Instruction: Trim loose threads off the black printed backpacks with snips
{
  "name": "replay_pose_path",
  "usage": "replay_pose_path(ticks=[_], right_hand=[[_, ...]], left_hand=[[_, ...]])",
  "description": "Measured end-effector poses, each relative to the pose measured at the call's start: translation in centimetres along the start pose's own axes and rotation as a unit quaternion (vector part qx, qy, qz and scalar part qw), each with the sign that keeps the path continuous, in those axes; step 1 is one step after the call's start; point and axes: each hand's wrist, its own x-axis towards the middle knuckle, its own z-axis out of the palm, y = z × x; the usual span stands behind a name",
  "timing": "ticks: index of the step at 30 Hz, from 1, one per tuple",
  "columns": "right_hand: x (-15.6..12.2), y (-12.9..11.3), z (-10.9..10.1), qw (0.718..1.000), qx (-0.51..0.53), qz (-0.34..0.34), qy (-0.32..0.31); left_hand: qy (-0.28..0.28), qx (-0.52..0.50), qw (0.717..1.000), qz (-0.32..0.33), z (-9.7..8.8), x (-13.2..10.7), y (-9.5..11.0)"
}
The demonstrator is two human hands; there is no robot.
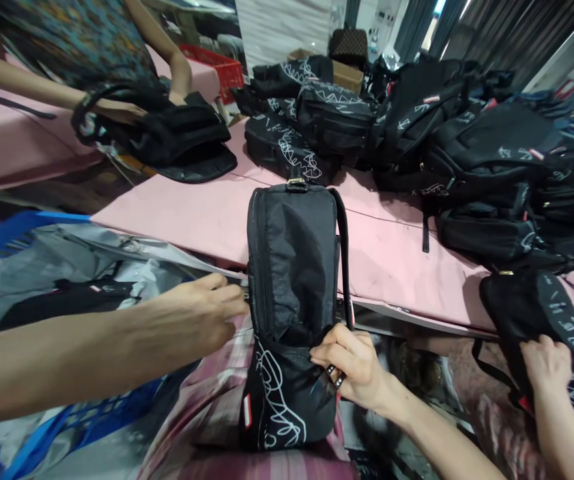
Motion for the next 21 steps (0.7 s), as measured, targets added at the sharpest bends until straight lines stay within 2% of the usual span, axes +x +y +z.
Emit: replay_pose_path(ticks=[3,5,7,9,11,14,17,21], right_hand=[[0.3,-0.3,-0.1,1.0,-0.006,0.013,-0.011],[0.5,-0.8,-0.3,0.998,-0.031,0.047,-0.032],[0.6,-1.4,-0.4,0.991,-0.072,0.091,-0.073],[0.5,-2.0,-0.3,0.981,-0.113,0.107,-0.116],[0.0,-2.4,0.1,0.978,-0.148,0.073,-0.129],[-1.0,-2.4,1.0,0.978,-0.193,-0.03,-0.072],[-1.6,-2.2,1.6,0.972,-0.206,-0.11,-0.022],[-1.6,-2.1,1.8,0.97,-0.212,-0.118,-0.004]], left_hand=[[0.038,-0.036,0.998,0.047,0.2,1.2,1.5],[0.078,-0.044,0.996,0.024,1.1,1.7,2.4],[0.101,-0.044,0.994,0.0,2.8,1.7,3.4],[0.142,-0.047,0.988,-0.023,4.9,1.0,4.5],[0.204,-0.054,0.977,-0.029,7.0,0.0,5.6],[0.277,-0.047,0.96,-0.014,9.1,-1.4,6.9],[0.286,-0.044,0.957,0.002,9.8,-2.1,7.2],[0.284,-0.053,0.957,0.008,9.8,-2.2,6.8]])
